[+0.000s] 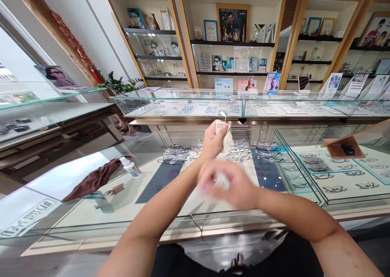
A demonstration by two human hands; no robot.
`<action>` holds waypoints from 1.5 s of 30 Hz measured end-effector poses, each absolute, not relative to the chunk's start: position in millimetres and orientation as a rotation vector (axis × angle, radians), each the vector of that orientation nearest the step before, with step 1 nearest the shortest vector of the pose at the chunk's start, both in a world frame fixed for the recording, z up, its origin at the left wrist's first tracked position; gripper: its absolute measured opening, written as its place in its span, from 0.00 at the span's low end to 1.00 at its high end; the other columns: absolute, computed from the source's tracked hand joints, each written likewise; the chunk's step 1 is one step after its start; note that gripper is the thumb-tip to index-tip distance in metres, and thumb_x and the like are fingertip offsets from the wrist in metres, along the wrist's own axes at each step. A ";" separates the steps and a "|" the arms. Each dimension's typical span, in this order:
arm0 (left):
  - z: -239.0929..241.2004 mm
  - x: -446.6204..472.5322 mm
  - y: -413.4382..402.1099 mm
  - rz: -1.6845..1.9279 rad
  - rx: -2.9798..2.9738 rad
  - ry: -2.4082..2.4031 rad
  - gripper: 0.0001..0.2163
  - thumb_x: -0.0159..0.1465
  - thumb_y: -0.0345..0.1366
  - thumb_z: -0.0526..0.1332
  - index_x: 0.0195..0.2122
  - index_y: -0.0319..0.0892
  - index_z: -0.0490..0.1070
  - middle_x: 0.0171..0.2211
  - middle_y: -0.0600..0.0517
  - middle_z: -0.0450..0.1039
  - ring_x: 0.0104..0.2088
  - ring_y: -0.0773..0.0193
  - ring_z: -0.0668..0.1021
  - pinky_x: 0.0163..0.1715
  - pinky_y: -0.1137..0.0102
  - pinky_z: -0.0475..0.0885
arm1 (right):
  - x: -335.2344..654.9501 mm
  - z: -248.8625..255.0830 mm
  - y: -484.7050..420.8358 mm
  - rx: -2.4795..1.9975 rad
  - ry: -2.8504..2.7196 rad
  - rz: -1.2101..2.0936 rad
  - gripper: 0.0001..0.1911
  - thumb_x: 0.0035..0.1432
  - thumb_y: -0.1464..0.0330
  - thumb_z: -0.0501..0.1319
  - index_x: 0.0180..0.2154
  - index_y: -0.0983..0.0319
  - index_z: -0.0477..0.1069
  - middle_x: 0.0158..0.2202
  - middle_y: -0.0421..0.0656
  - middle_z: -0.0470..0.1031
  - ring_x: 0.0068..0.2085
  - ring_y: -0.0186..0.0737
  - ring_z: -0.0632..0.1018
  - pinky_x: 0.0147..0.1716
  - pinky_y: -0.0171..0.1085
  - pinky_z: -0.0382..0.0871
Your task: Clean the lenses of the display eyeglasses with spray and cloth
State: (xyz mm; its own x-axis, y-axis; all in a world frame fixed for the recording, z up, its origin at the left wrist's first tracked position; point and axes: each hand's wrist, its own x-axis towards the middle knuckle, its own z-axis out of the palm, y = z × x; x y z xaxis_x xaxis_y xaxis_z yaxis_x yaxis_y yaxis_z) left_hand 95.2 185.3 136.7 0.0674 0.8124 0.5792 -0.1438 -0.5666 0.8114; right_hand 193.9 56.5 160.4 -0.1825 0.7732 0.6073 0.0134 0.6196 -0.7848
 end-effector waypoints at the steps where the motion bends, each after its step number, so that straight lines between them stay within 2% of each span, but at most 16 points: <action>1: 141.2 101.5 187.1 1.611 1.601 0.643 0.29 0.56 0.66 0.69 0.30 0.42 0.68 0.23 0.57 0.65 0.25 0.70 0.66 0.26 0.72 0.64 | 199.8 166.9 72.8 -0.683 -1.546 0.726 0.17 0.67 0.52 0.65 0.32 0.57 0.75 0.33 0.39 0.76 0.38 0.40 0.78 0.43 0.42 0.78; 2: 147.0 107.3 188.4 1.629 1.616 0.602 0.30 0.57 0.67 0.69 0.30 0.42 0.68 0.23 0.57 0.65 0.25 0.70 0.66 0.27 0.72 0.64 | 206.9 174.3 90.1 -0.715 -1.445 0.659 0.19 0.65 0.52 0.65 0.28 0.56 0.72 0.30 0.38 0.73 0.35 0.38 0.75 0.42 0.41 0.76; 4: 160.9 116.3 188.9 1.638 1.651 0.515 0.30 0.57 0.68 0.68 0.30 0.42 0.68 0.25 0.56 0.67 0.26 0.69 0.67 0.28 0.72 0.66 | 221.9 189.1 122.6 -0.786 -1.241 0.542 0.16 0.62 0.53 0.68 0.30 0.56 0.73 0.32 0.38 0.74 0.36 0.37 0.74 0.44 0.40 0.73; 7: 180.3 120.1 183.8 1.564 1.688 0.429 0.29 0.59 0.68 0.67 0.34 0.41 0.71 0.27 0.55 0.69 0.27 0.68 0.68 0.29 0.71 0.66 | 238.2 204.0 151.1 -0.772 -1.249 0.636 0.15 0.59 0.53 0.70 0.36 0.56 0.78 0.38 0.41 0.79 0.42 0.39 0.78 0.48 0.41 0.74; 10: 189.5 113.9 175.2 1.427 1.747 0.381 0.27 0.63 0.64 0.66 0.38 0.41 0.73 0.27 0.54 0.69 0.27 0.67 0.68 0.29 0.71 0.66 | 245.0 206.5 153.8 -0.693 -1.255 0.709 0.16 0.55 0.51 0.73 0.34 0.56 0.81 0.42 0.42 0.82 0.46 0.41 0.79 0.49 0.42 0.76; 15: 181.6 107.5 170.3 1.289 1.790 0.353 0.26 0.62 0.58 0.70 0.46 0.39 0.75 0.31 0.53 0.73 0.29 0.66 0.72 0.30 0.71 0.68 | 248.6 200.4 148.2 -0.651 -1.218 0.965 0.16 0.48 0.52 0.77 0.32 0.56 0.83 0.37 0.41 0.83 0.41 0.41 0.80 0.43 0.42 0.78; 19: 168.4 117.2 174.2 1.557 1.742 0.486 0.28 0.62 0.64 0.67 0.39 0.39 0.74 0.28 0.53 0.73 0.28 0.67 0.70 0.30 0.71 0.68 | 244.7 196.1 149.2 -0.623 -1.194 1.063 0.16 0.45 0.53 0.79 0.32 0.57 0.86 0.35 0.39 0.81 0.39 0.38 0.80 0.42 0.40 0.77; 22: 164.3 123.3 174.4 1.672 1.698 0.579 0.31 0.62 0.68 0.63 0.32 0.40 0.71 0.24 0.55 0.67 0.26 0.68 0.67 0.27 0.71 0.65 | 243.4 193.7 149.8 -0.626 -1.212 1.038 0.14 0.46 0.54 0.78 0.31 0.56 0.86 0.36 0.40 0.82 0.41 0.39 0.80 0.44 0.40 0.76; 25: 168.0 119.2 172.9 1.583 1.718 0.555 0.32 0.63 0.70 0.60 0.26 0.42 0.64 0.22 0.56 0.61 0.24 0.69 0.62 0.25 0.71 0.63 | 246.6 192.6 152.2 -0.622 -1.222 1.032 0.12 0.46 0.56 0.78 0.29 0.56 0.85 0.37 0.40 0.83 0.40 0.39 0.80 0.44 0.40 0.76; 27: 173.6 110.5 172.3 1.424 1.785 0.504 0.31 0.64 0.69 0.59 0.26 0.43 0.62 0.22 0.56 0.61 0.23 0.69 0.62 0.24 0.71 0.63 | 249.4 192.6 154.5 -0.613 -1.187 1.062 0.12 0.44 0.57 0.79 0.29 0.56 0.85 0.36 0.40 0.83 0.38 0.37 0.80 0.42 0.39 0.76; 31: 184.9 90.0 172.1 1.098 1.872 0.391 0.26 0.66 0.64 0.63 0.35 0.42 0.71 0.27 0.53 0.68 0.26 0.67 0.67 0.26 0.71 0.66 | 251.7 194.1 156.4 -0.636 -1.134 1.167 0.16 0.40 0.55 0.80 0.28 0.56 0.84 0.31 0.39 0.83 0.33 0.37 0.79 0.35 0.38 0.77; 34: 186.4 84.7 172.4 1.011 1.847 0.348 0.23 0.65 0.59 0.67 0.42 0.41 0.74 0.30 0.51 0.71 0.27 0.67 0.69 0.25 0.72 0.65 | 249.5 193.7 155.3 -0.638 -1.110 1.167 0.16 0.41 0.55 0.80 0.28 0.57 0.83 0.31 0.39 0.83 0.32 0.37 0.78 0.35 0.38 0.77; 39: 174.1 101.1 172.7 1.233 1.766 0.384 0.23 0.61 0.57 0.71 0.41 0.40 0.74 0.25 0.56 0.66 0.22 0.71 0.63 0.22 0.73 0.59 | 238.5 188.2 152.1 -0.612 -1.049 1.126 0.13 0.47 0.56 0.77 0.30 0.56 0.83 0.31 0.39 0.82 0.34 0.38 0.79 0.38 0.40 0.78; 43: 166.3 116.0 171.6 1.613 1.727 0.522 0.28 0.62 0.65 0.66 0.30 0.41 0.70 0.22 0.56 0.63 0.24 0.70 0.62 0.23 0.72 0.61 | 229.0 185.1 148.7 -0.606 -1.067 1.104 0.14 0.48 0.54 0.76 0.32 0.56 0.84 0.35 0.40 0.84 0.39 0.42 0.82 0.44 0.43 0.79; 45: 167.2 116.9 172.1 1.671 1.721 0.564 0.31 0.63 0.68 0.62 0.26 0.42 0.65 0.21 0.56 0.61 0.23 0.70 0.62 0.23 0.72 0.61 | 227.7 185.2 148.1 -0.622 -1.104 1.080 0.15 0.49 0.53 0.76 0.32 0.55 0.84 0.36 0.41 0.84 0.41 0.43 0.82 0.46 0.44 0.79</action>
State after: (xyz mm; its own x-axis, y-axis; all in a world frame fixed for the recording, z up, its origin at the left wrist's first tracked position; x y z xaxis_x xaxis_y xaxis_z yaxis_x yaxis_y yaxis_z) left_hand 116.9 172.1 167.2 0.0886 0.7095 0.6991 -0.1411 -0.6858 0.7139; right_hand 227.7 148.1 185.2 0.0585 0.9166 0.3956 -0.3746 0.3875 -0.8423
